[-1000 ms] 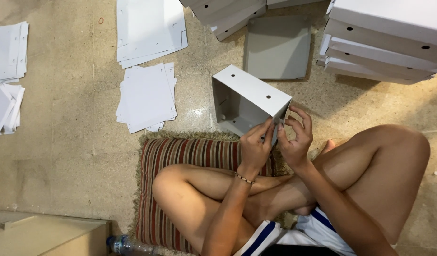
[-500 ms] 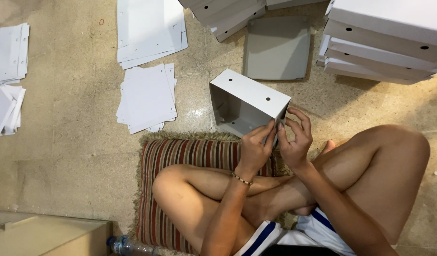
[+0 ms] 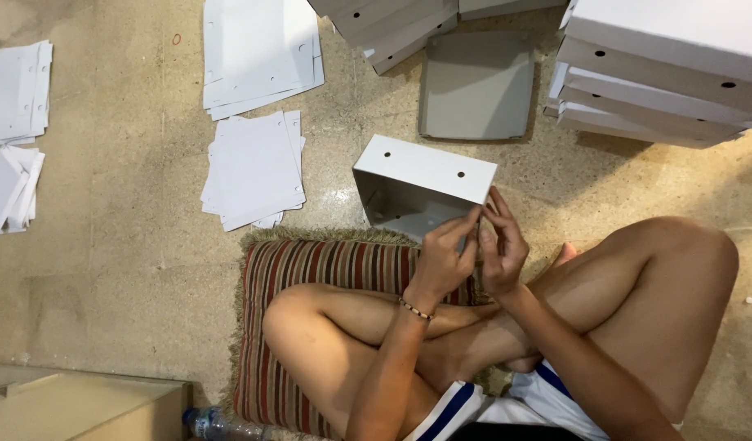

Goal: Assembling cardboard boxes from flat sheets by folding and tucking the edges.

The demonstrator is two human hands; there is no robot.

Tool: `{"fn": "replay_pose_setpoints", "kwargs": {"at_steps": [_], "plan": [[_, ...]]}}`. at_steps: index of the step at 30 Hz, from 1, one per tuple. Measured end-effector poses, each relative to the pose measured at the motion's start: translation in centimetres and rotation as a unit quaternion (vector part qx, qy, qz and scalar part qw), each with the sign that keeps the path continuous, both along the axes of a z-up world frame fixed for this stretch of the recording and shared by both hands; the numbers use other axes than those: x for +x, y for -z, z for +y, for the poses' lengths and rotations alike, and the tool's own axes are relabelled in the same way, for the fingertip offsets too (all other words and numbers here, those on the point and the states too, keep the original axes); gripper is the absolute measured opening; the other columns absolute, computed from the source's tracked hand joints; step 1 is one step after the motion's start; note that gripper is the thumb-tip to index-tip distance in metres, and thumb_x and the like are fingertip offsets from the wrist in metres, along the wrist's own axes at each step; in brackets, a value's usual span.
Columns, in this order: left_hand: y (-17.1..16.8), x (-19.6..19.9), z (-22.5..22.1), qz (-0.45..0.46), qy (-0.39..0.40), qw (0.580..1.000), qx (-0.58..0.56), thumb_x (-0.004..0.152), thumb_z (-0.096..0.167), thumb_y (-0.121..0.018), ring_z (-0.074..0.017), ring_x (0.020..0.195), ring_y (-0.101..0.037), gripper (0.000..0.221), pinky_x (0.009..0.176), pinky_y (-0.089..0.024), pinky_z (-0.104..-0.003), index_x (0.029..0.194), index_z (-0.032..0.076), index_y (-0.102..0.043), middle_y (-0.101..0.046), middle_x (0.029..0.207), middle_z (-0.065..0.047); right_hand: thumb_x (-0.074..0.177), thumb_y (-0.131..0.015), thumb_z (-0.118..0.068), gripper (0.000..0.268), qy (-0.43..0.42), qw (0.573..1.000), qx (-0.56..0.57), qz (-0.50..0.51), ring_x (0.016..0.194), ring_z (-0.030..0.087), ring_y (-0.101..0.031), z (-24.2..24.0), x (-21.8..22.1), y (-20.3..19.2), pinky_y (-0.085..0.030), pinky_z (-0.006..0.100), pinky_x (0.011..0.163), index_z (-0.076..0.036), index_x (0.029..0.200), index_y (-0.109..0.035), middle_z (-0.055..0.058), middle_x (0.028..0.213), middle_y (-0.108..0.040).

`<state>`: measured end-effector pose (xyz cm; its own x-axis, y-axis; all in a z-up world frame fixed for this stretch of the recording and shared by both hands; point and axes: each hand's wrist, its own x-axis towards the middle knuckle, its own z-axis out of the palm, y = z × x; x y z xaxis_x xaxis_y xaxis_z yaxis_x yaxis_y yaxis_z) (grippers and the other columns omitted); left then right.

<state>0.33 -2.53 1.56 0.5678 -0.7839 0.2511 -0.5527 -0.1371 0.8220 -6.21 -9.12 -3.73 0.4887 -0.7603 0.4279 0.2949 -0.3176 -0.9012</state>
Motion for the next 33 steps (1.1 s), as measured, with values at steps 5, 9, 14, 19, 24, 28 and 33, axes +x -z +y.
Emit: {"fn": "replay_pose_setpoints", "kwargs": {"at_steps": [5, 9, 14, 19, 24, 28, 33], "plan": [[4.7, -0.4, -0.9, -0.072, 0.074, 0.993, 0.054, 0.084, 0.005, -0.053, -0.0381, 0.098, -0.058, 0.044, 0.085, -0.049, -0.047, 0.127, 0.012, -0.048, -0.06, 0.103, -0.019, 0.075, -0.045, -0.001, 0.05, 0.026, 0.992, 0.115, 0.052, 0.114, 0.044, -0.041, -2.7, -0.4, 1.4, -0.041, 0.054, 0.093, 0.001, 0.124, -0.035, 0.023, 0.119, -0.038], [6.8, -0.9, -1.1, -0.127, 0.089, 0.97, 0.188, 0.085, 0.014, -0.055, -0.0384, 0.109, -0.051, 0.055, 0.093, -0.041, -0.052, 0.136, 0.014, -0.035, -0.053, 0.116, -0.016, 0.068, -0.046, 0.009, 0.06, 0.005, 0.978, 0.122, 0.171, 0.113, 0.045, -0.041, -5.9, -1.3, 1.3, -0.04, 0.05, 0.092, 0.002, 0.127, -0.041, 0.024, 0.119, -0.036], [10.8, -0.9, -0.3, -0.26, 0.038, 0.933, 0.248, 0.077, 0.006, -0.059, -0.0255, 0.068, -0.065, 0.039, 0.062, -0.051, -0.037, 0.114, 0.018, -0.055, -0.064, 0.079, -0.008, 0.072, -0.064, -0.004, 0.047, 0.038, 0.958, 0.132, 0.253, 0.101, 0.04, -0.052, -8.2, -2.3, 3.6, -0.049, 0.046, 0.08, 0.0, 0.115, -0.045, 0.023, 0.115, -0.042], [7.6, 0.4, 0.5, -0.321, 0.012, 0.918, 0.235, 0.074, 0.008, -0.06, -0.021, 0.058, -0.063, 0.028, 0.054, -0.048, -0.034, 0.096, 0.025, -0.061, -0.062, 0.065, -0.001, 0.079, -0.068, -0.016, 0.036, 0.067, 0.947, 0.133, 0.284, 0.093, 0.034, -0.057, -9.3, -2.8, 5.4, -0.053, 0.043, 0.068, -0.002, 0.104, -0.047, 0.019, 0.101, -0.053], [5.2, 0.5, 0.6, -0.329, -0.011, 0.92, 0.211, 0.076, 0.007, -0.066, -0.0233, 0.085, -0.063, 0.031, 0.06, -0.054, -0.033, 0.104, 0.019, -0.062, -0.064, 0.093, -0.007, 0.083, -0.058, -0.014, 0.037, 0.004, 0.949, 0.238, 0.205, 0.094, 0.032, -0.047, -8.1, -2.1, 1.8, -0.053, 0.049, 0.069, 0.001, 0.112, -0.041, 0.019, 0.105, -0.04], [4.8, 1.4, 0.5, -0.361, -0.071, 0.912, 0.183, 0.077, 0.01, -0.066, -0.0181, 0.085, -0.063, 0.03, 0.06, -0.055, -0.029, 0.105, 0.02, -0.06, -0.062, 0.091, -0.003, 0.083, -0.052, -0.01, 0.035, -0.018, 0.945, 0.295, 0.137, 0.086, 0.027, -0.046, -8.4, -2.2, 2.6, -0.054, 0.056, 0.072, 0.001, 0.111, -0.035, 0.011, 0.097, -0.031], [9.1, 3.0, 1.2, -0.287, -0.106, 0.928, 0.213, 0.068, 0.005, -0.07, -0.018, 0.054, -0.06, 0.009, 0.047, -0.051, -0.029, 0.068, 0.011, -0.062, -0.058, 0.059, -0.003, 0.083, -0.053, -0.018, 0.019, -0.051, 0.916, 0.366, 0.157, 0.08, 0.019, -0.055, -7.6, -2.1, 4.3, -0.054, 0.036, 0.064, -0.01, 0.098, -0.044, 0.0, 0.087, -0.045]]}}
